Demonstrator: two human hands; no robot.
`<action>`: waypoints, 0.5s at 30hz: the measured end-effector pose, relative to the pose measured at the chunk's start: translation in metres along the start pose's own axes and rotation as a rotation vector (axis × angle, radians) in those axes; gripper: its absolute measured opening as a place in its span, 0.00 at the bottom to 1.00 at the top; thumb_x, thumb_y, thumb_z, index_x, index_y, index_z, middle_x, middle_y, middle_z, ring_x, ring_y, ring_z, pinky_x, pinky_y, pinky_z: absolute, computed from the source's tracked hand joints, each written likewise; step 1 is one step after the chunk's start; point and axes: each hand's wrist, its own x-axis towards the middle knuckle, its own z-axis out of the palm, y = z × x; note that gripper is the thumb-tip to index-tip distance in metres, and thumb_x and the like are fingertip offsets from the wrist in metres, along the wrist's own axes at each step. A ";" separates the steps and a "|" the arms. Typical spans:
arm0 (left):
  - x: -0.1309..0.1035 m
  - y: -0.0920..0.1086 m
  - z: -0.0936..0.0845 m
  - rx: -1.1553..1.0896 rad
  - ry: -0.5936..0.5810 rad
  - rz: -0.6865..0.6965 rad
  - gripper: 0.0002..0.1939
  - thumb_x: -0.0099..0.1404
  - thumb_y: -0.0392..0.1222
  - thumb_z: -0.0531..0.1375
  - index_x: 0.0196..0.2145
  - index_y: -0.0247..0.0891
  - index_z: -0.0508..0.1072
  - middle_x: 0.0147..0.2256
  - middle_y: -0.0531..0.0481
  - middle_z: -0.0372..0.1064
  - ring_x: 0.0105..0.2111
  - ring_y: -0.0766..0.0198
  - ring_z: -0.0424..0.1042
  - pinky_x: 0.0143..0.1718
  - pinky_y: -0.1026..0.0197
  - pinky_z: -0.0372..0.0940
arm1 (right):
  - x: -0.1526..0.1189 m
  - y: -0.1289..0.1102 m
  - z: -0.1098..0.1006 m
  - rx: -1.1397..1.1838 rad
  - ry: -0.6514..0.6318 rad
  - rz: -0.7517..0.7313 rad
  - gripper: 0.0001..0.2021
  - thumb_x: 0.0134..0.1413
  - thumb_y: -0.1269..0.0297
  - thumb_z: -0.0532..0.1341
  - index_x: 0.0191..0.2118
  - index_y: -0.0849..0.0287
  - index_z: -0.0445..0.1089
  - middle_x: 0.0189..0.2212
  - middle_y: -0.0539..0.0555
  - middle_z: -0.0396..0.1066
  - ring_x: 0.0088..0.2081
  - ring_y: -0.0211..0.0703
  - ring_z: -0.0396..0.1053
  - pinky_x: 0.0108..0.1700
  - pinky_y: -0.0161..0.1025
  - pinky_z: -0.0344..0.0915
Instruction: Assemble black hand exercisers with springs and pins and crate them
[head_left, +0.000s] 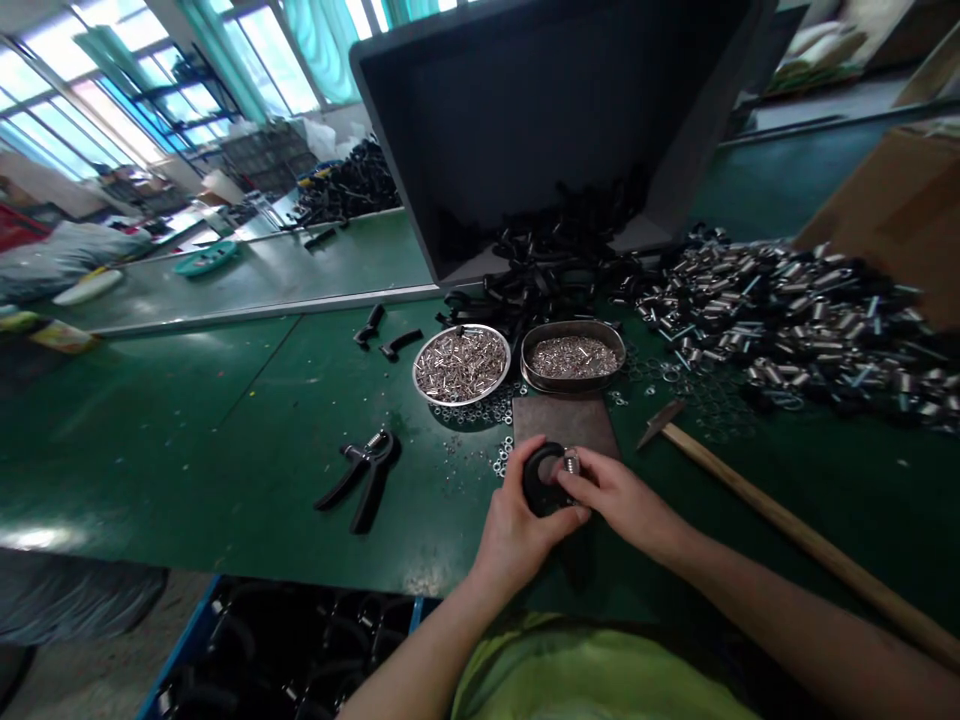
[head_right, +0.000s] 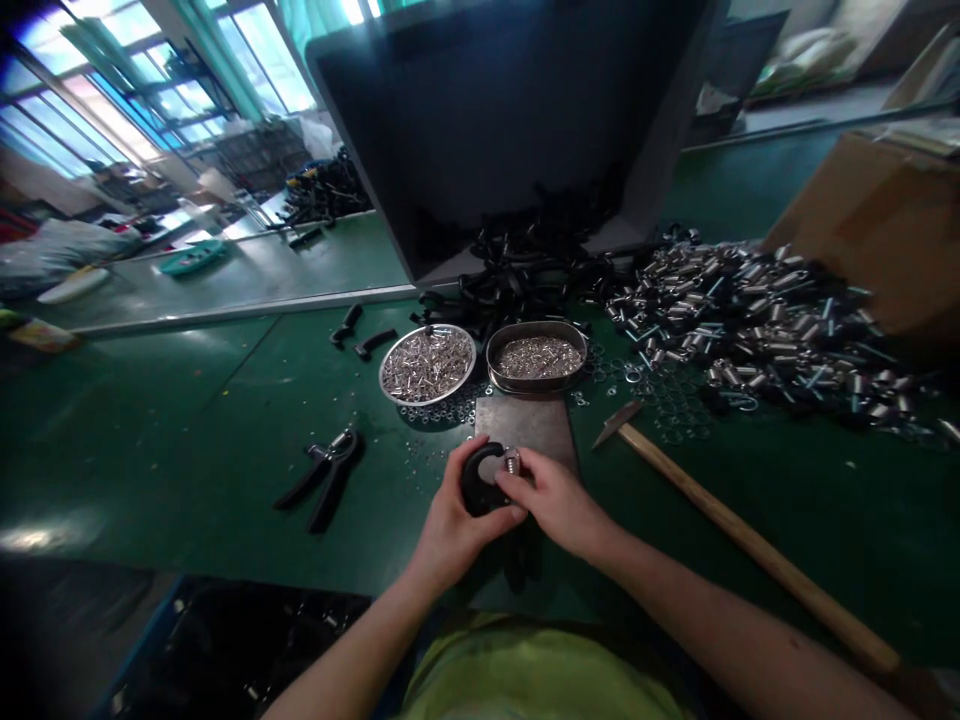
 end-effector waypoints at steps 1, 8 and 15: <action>-0.002 -0.004 0.002 -0.015 0.039 0.001 0.39 0.49 0.39 0.68 0.57 0.46 0.57 0.48 0.51 0.68 0.46 0.60 0.70 0.49 0.58 0.64 | -0.001 -0.001 0.002 -0.102 0.063 -0.011 0.12 0.57 0.55 0.54 0.32 0.59 0.63 0.31 0.54 0.69 0.36 0.44 0.67 0.38 0.39 0.62; -0.004 -0.017 -0.002 0.037 -0.049 0.096 0.38 0.47 0.37 0.68 0.54 0.43 0.58 0.45 0.51 0.69 0.43 0.61 0.71 0.46 0.59 0.65 | -0.008 -0.011 0.008 -0.661 -0.036 -0.054 0.09 0.61 0.62 0.49 0.36 0.60 0.63 0.34 0.59 0.71 0.37 0.48 0.70 0.37 0.41 0.61; 0.021 -0.028 0.005 0.095 -0.122 0.055 0.38 0.47 0.37 0.68 0.54 0.43 0.58 0.42 0.52 0.71 0.39 0.62 0.72 0.42 0.61 0.66 | 0.012 -0.005 -0.010 -0.865 -0.072 0.023 0.14 0.63 0.60 0.48 0.39 0.62 0.67 0.36 0.61 0.74 0.38 0.48 0.72 0.38 0.39 0.61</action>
